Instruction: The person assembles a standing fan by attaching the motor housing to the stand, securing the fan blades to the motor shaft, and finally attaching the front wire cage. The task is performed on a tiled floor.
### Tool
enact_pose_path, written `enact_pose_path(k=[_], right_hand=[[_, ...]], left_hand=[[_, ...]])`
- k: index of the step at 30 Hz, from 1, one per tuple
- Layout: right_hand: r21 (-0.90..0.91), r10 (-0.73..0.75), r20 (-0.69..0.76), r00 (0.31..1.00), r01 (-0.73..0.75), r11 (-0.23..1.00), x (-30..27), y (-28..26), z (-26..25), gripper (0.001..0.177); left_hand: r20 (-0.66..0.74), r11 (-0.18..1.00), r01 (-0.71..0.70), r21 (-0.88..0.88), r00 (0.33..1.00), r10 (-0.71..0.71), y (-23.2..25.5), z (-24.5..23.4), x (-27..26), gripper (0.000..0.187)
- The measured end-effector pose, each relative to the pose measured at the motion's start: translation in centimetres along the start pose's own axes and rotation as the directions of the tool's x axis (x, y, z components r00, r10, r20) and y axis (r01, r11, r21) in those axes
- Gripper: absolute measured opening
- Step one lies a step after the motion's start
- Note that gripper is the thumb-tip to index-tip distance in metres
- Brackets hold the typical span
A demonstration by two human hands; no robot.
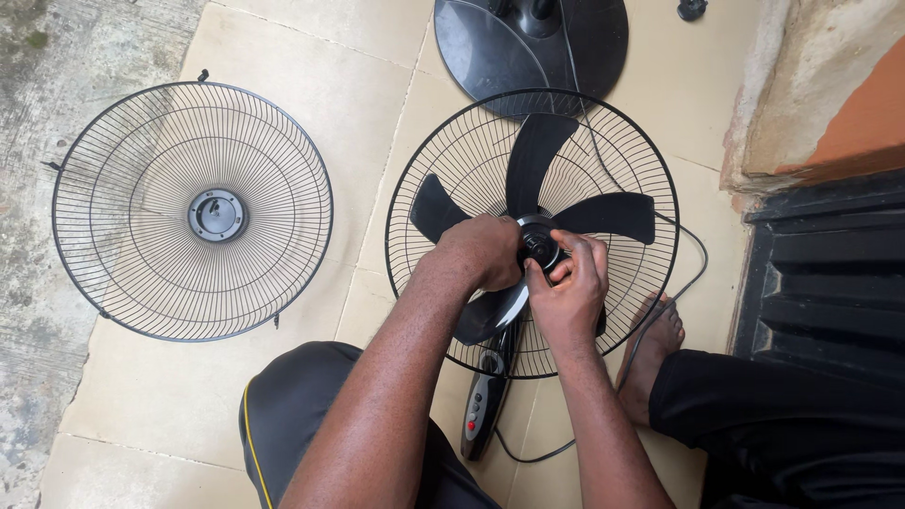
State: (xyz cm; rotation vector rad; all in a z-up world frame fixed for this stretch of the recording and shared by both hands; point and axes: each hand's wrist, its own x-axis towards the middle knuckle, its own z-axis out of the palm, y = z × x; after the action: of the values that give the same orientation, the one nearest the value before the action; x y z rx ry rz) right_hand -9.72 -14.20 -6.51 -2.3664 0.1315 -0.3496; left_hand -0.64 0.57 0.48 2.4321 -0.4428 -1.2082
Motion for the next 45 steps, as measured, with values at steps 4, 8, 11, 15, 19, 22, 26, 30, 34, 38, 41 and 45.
enact_pose_path(k=[4, 8, 11, 15, 19, 22, 26, 30, 34, 38, 41, 45], right_hand=[[-0.052, 0.093, 0.001, 0.996, -0.093, 0.994, -0.2, 0.0, 0.6, 0.035], [0.047, 0.138, -0.002, 0.99, -0.138, 0.989, -0.4, 0.3, 0.6, 0.027], [0.034, 0.098, 0.026, 0.995, -0.099, 0.995, 0.0, 0.1, 0.3, 0.027], [0.037, 0.118, 0.041, 0.992, -0.12, 0.992, 0.3, 0.2, -0.2, 0.029], [0.002, 0.145, 0.056, 0.988, -0.146, 0.989, 0.7, 1.5, -0.5, 0.037], [0.019, 0.126, 0.077, 0.989, -0.128, 0.992, 0.8, 2.9, -0.6, 0.034], [0.046, 0.171, 0.098, 0.98, -0.176, 0.983, 1.0, 3.3, -1.1, 0.034], [0.028, 0.123, 0.14, 0.983, -0.128, 0.991, 1.8, 2.9, -1.3, 0.034], [0.002, 0.052, 0.197, 0.979, -0.054, 0.999, 1.9, 3.4, -2.3, 0.032], [-0.021, -0.027, 0.248, 0.968, 0.034, 0.999, 2.2, 3.3, -3.3, 0.033], [-0.023, -0.098, 0.272, 0.957, 0.108, 0.994, 2.6, 3.7, -3.8, 0.033], [0.008, -0.053, 0.296, 0.954, 0.053, 0.999, 3.5, 3.8, -3.6, 0.037]], left_hand=[[-0.027, 0.999, 0.046, 0.003, 0.999, -0.046, -0.4, 0.4, 0.6, 0.041], [-0.253, 1.0, -0.015, -0.018, 0.967, 0.01, -1.5, 2.1, 0.9, 0.054], [-0.318, 0.999, -0.001, -0.035, 0.948, -0.01, -2.1, 3.1, 0.8, 0.057], [-0.235, 0.999, 0.0, 0.034, 0.972, 0.008, -2.6, 3.1, 0.9, 0.062], [-0.172, 0.998, 0.006, 0.057, 0.985, 0.004, -1.9, 2.5, 0.6, 0.069], [-0.109, 0.998, 0.022, 0.054, 0.994, -0.016, -1.0, 2.1, 0.1, 0.059], [-0.08, 0.99, 0.046, 0.131, 0.996, -0.035, 0.9, 1.4, -0.4, 0.056], [-0.097, 0.993, 0.072, 0.096, 0.993, -0.063, 1.5, 1.9, -0.5, 0.065], [-0.058, 0.993, 0.083, 0.084, 0.995, -0.078, 1.5, 3.3, 0.5, 0.065], [-0.051, 0.989, 0.087, 0.116, 0.995, -0.082, 1.7, 3.4, 0.2, 0.058], [-0.047, 0.982, 0.126, 0.137, 0.992, -0.121, 3.0, 3.2, -0.3, 0.052], [-0.068, 0.954, 0.261, 0.15, 0.965, -0.254, 5.4, 2.5, -1.8, 0.041]])
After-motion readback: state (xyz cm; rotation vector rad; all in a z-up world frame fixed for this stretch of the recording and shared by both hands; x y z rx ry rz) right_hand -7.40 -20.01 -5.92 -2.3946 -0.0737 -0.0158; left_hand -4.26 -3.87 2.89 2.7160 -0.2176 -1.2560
